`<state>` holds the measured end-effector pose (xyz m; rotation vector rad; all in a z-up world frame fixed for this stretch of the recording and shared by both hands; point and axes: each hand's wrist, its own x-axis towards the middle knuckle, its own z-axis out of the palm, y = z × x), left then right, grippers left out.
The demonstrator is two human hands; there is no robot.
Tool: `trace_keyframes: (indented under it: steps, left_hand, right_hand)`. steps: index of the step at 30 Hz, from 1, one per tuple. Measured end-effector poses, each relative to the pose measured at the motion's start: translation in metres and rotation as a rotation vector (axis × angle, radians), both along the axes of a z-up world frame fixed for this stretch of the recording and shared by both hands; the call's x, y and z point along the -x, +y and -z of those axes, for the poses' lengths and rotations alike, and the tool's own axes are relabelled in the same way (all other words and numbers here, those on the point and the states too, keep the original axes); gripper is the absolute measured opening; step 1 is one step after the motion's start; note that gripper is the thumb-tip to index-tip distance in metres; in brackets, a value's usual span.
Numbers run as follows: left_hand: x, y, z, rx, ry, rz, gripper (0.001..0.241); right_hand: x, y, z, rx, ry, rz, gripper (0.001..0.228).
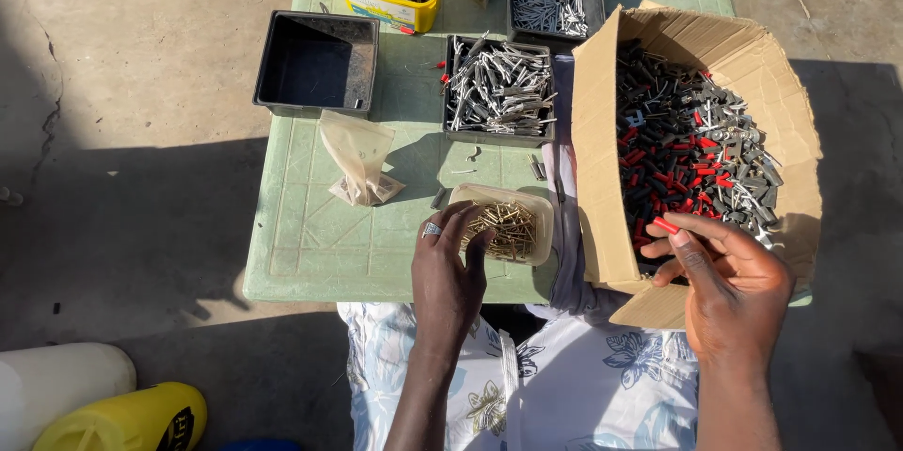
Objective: Assembling small metal pins into plastic clips on a table
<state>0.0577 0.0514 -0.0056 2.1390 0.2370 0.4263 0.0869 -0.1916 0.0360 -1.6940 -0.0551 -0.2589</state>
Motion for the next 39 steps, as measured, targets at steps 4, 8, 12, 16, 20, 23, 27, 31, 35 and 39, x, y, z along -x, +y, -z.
trace_keyframes:
  steps: [4,8,12,16,20,23,27,31,35,39]
  left_hand:
    - [0.005,0.002,0.003,0.012,-0.047,-0.066,0.020]
    - [0.013,0.004,0.002,0.121,-0.034,-0.081,0.020]
    - [0.015,0.010,-0.002,0.166,0.038,-0.129,0.019]
    - [0.012,0.014,-0.008,0.118,-0.037,-0.151,0.019]
    - [-0.016,0.021,-0.014,0.230,0.029,-0.144,0.021]
    - [-0.053,0.032,-0.004,0.285,0.046,-0.143,0.021]
    - [-0.100,0.054,0.019,0.091,0.088,-0.190,0.014]
    - [-0.129,0.063,0.041,-0.087,0.129,-0.148,0.017]
    - [-0.163,0.070,0.058,-0.136,0.258,-0.152,0.050]
    - [-0.177,0.066,0.052,-0.109,0.315,-0.137,0.029]
  right_hand:
    - [-0.007,-0.028,0.007,0.098,-0.042,0.081,0.020]
    - [-0.018,-0.051,0.027,0.284,-0.026,0.070,0.023]
    - [-0.023,-0.056,0.036,0.492,0.059,0.081,0.029]
    - [-0.024,-0.064,0.045,0.469,0.067,0.043,0.029]
    - [-0.029,-0.069,0.061,0.562,0.122,0.056,0.025]
    - [-0.029,-0.068,0.065,0.658,0.106,0.083,0.025]
    - [-0.032,-0.080,0.091,0.736,0.138,0.129,0.021]
    - [-0.034,-0.079,0.096,0.801,0.190,0.190,0.022]
    - [-0.038,-0.069,0.085,0.809,0.148,0.176,0.026]
    - [-0.036,-0.076,0.099,0.796,0.200,0.159,0.023]
